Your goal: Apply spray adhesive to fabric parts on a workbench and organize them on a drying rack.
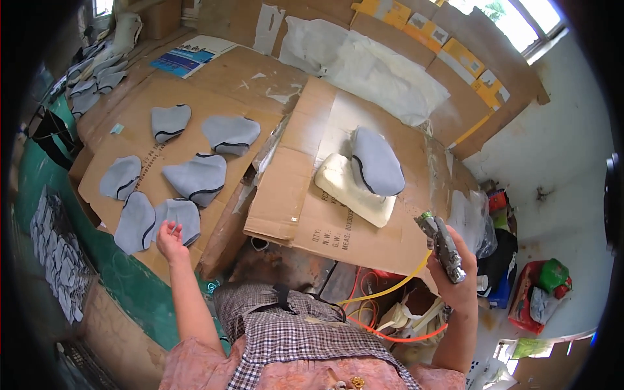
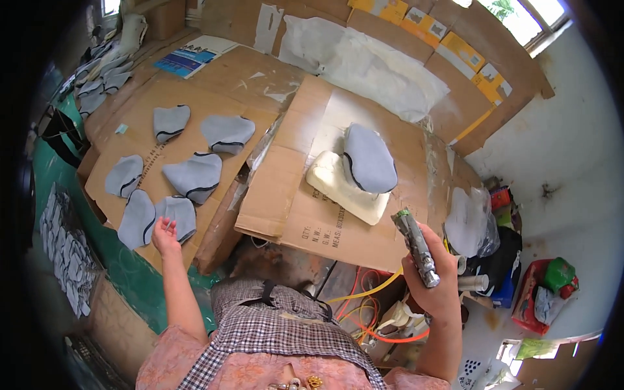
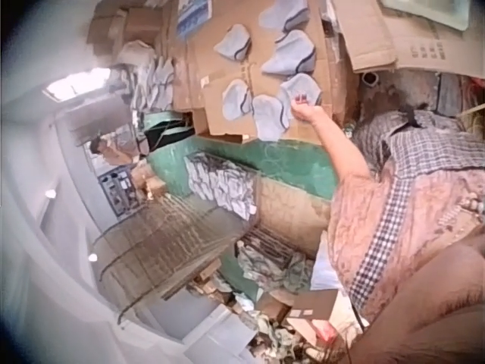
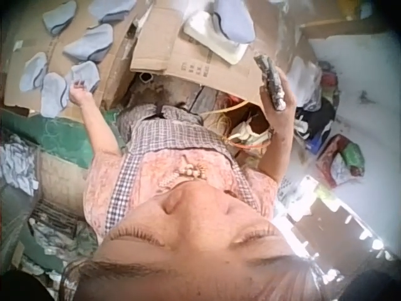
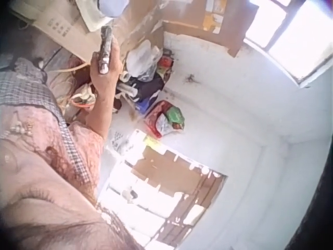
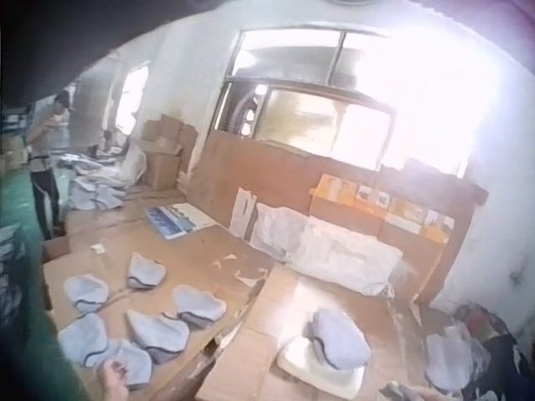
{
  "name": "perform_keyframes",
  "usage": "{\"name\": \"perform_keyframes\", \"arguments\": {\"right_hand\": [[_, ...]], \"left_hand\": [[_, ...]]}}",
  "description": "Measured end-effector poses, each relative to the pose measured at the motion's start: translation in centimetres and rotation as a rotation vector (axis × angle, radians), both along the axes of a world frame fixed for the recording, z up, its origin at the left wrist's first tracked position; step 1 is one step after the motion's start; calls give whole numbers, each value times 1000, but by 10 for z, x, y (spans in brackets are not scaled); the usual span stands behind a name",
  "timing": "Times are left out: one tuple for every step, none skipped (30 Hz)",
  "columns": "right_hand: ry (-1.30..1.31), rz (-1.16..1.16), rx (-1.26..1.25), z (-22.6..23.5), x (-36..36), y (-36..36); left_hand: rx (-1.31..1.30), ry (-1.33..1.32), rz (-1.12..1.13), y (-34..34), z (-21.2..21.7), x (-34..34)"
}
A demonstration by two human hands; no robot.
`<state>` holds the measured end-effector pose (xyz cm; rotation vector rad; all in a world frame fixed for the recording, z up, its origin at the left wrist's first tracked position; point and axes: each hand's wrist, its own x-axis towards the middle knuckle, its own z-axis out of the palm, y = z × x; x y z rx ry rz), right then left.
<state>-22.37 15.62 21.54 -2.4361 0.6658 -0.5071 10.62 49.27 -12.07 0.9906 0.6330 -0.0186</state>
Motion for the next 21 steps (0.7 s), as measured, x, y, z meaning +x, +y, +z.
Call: {"name": "perform_keyframes", "arguments": {"right_hand": [[-20, 0, 60, 1, -4, -6], [-41, -2, 120, 2, -9, -13], [-51, -2, 122, 4, -10, -22], [-75, -8, 129, 5, -11, -32], [-101, -15, 137, 6, -15, -40], [-95, -34, 190, 9, -20, -47], [-106, -37, 196, 10, -31, -57], [-25, 14, 184, 10, -47, -67], [59, 71, 171, 12, -60, -77], [158, 108, 125, 19, -71, -84], [152, 110, 128, 21, -75, -91], [162, 150, 108, 23, -82, -95], [172, 190, 90, 22, -88, -101], [78, 203, 72, 17, -88, -111], [72, 192, 73, 17, -90, -117], [-7, 138, 112, 14, -90, -125], [-86, 84, 151, 12, -93, -133], [-106, 74, 180, 11, -99, -139], [-117, 88, 189, 7, -106, -146], [-69, 161, 154, 4, -118, -152], [-20, 225, 112, 5, -129, -157]], "left_hand": [[17, -2, 19, 4, 2, -3], [24, 1, 32, 7, 1, -5], [25, -8, 31, 6, 2, -9], [44, 14, 53, 3, 3, -11], [62, 34, 74, -1, 5, -13], [53, 23, 76, -5, 7, -16], [59, 13, 73, -8, 10, -19], [67, 14, 74, -13, 13, -21], [73, 18, 81, -22, 17, -27], [75, 11, 83, -31, 21, -30], [83, -18, 74, -40, 24, -32], [92, -47, 62, -49, 28, -37], [97, -52, 64, -60, 30, -42], [72, -65, 22, -74, 30, -46], [42, -76, -35, -93, 33, -50], [46, -82, -36, -112, 40, -56], [47, -92, -107, -131, 47, -64], [50, -104, -174, -148, 54, -72], [60, -115, -161, -158, 59, -79], [80, -114, -199, -167, 63, -86], [95, -111, -245, -180, 65, -92]]}}
